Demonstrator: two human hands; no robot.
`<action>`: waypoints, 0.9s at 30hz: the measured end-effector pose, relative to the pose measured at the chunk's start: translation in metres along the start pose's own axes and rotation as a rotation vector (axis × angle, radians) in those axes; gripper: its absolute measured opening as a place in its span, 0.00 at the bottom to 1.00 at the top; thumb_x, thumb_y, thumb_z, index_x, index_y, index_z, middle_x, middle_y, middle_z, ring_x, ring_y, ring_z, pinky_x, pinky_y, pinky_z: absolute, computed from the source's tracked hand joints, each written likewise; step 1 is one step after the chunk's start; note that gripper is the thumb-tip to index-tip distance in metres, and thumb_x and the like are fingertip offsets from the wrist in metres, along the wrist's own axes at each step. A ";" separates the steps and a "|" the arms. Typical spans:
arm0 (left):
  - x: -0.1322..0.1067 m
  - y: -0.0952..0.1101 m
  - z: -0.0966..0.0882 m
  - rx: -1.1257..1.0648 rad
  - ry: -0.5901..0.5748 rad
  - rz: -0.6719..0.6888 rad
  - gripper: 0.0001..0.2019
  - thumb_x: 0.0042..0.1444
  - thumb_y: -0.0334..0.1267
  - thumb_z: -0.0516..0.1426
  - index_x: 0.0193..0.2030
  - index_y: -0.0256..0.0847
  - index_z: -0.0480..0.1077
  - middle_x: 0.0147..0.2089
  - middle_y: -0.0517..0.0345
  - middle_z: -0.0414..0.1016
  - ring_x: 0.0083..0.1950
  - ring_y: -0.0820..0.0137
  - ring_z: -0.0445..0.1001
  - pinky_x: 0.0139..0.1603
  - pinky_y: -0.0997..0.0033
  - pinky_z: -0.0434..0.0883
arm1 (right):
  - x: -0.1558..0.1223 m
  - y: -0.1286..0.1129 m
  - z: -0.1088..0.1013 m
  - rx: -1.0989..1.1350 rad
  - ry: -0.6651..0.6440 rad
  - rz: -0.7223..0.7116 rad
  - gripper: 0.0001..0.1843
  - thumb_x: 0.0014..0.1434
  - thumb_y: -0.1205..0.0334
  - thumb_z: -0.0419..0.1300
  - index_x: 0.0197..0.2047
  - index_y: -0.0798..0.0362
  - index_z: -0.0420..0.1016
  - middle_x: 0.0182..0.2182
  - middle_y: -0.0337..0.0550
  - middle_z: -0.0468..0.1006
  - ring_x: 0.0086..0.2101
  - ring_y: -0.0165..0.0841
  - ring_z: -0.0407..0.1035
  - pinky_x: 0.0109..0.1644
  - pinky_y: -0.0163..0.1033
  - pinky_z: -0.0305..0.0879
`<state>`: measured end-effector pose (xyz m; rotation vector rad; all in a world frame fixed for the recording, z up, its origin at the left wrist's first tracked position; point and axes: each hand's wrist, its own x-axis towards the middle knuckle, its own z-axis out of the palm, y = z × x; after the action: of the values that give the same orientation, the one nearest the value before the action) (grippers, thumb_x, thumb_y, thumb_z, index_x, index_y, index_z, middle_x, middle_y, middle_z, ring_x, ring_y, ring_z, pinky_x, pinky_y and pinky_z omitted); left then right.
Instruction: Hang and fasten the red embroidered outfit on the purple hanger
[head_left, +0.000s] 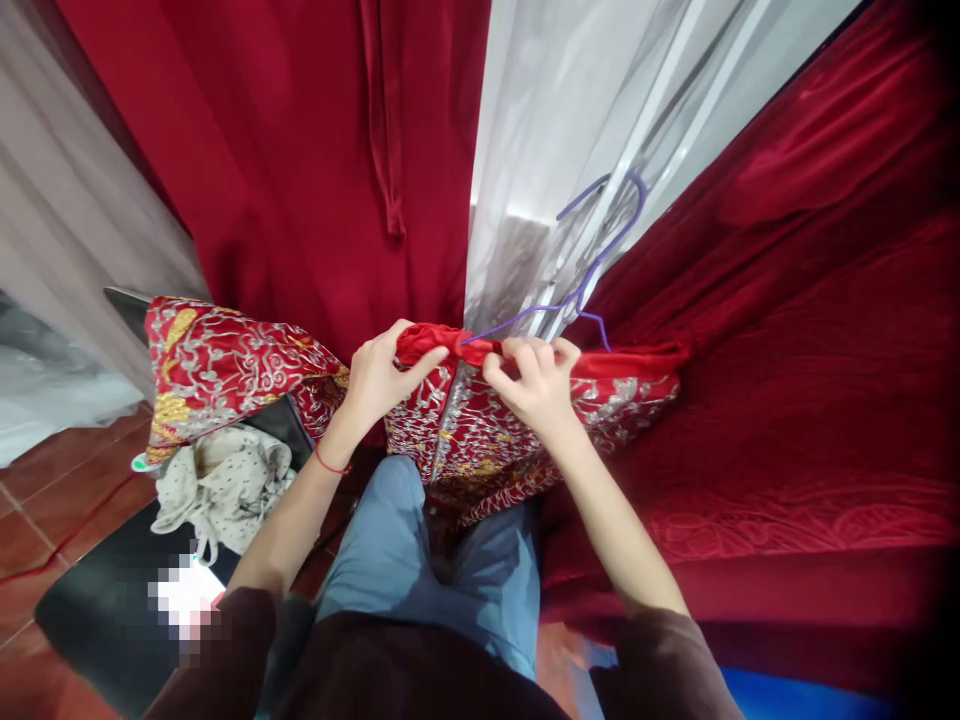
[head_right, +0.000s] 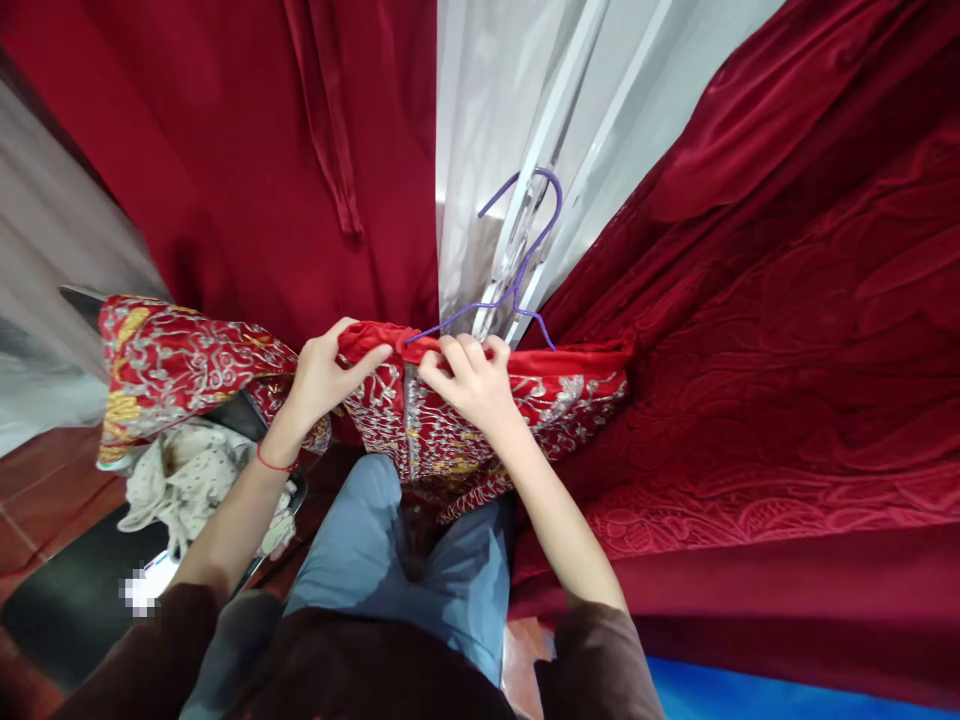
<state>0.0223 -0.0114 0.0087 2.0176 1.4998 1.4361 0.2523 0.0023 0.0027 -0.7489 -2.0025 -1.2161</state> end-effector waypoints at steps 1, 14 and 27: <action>0.003 0.004 -0.002 0.114 -0.040 0.027 0.23 0.53 0.60 0.60 0.44 0.42 0.74 0.37 0.56 0.80 0.38 0.65 0.78 0.38 0.71 0.68 | 0.004 -0.001 0.004 -0.015 0.038 0.011 0.11 0.61 0.74 0.54 0.38 0.48 0.72 0.39 0.42 0.74 0.45 0.33 0.62 0.50 0.46 0.49; 0.031 0.016 0.037 0.506 -0.186 0.107 0.22 0.60 0.59 0.53 0.34 0.45 0.78 0.32 0.52 0.79 0.35 0.63 0.75 0.32 0.67 0.57 | -0.033 -0.046 0.007 0.245 0.156 0.359 0.05 0.61 0.57 0.62 0.36 0.47 0.76 0.28 0.40 0.72 0.34 0.33 0.64 0.43 0.42 0.53; 0.015 0.016 0.040 0.509 -0.099 0.167 0.23 0.58 0.61 0.55 0.30 0.43 0.75 0.26 0.55 0.77 0.27 0.69 0.71 0.27 0.67 0.48 | -0.075 -0.170 0.058 1.340 -0.370 1.710 0.20 0.54 0.43 0.61 0.34 0.54 0.75 0.22 0.40 0.78 0.17 0.28 0.65 0.24 0.33 0.58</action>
<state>0.0637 0.0077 0.0083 2.5128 1.8302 1.0579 0.1563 -0.0227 -0.1649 -1.3202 -1.0840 1.1534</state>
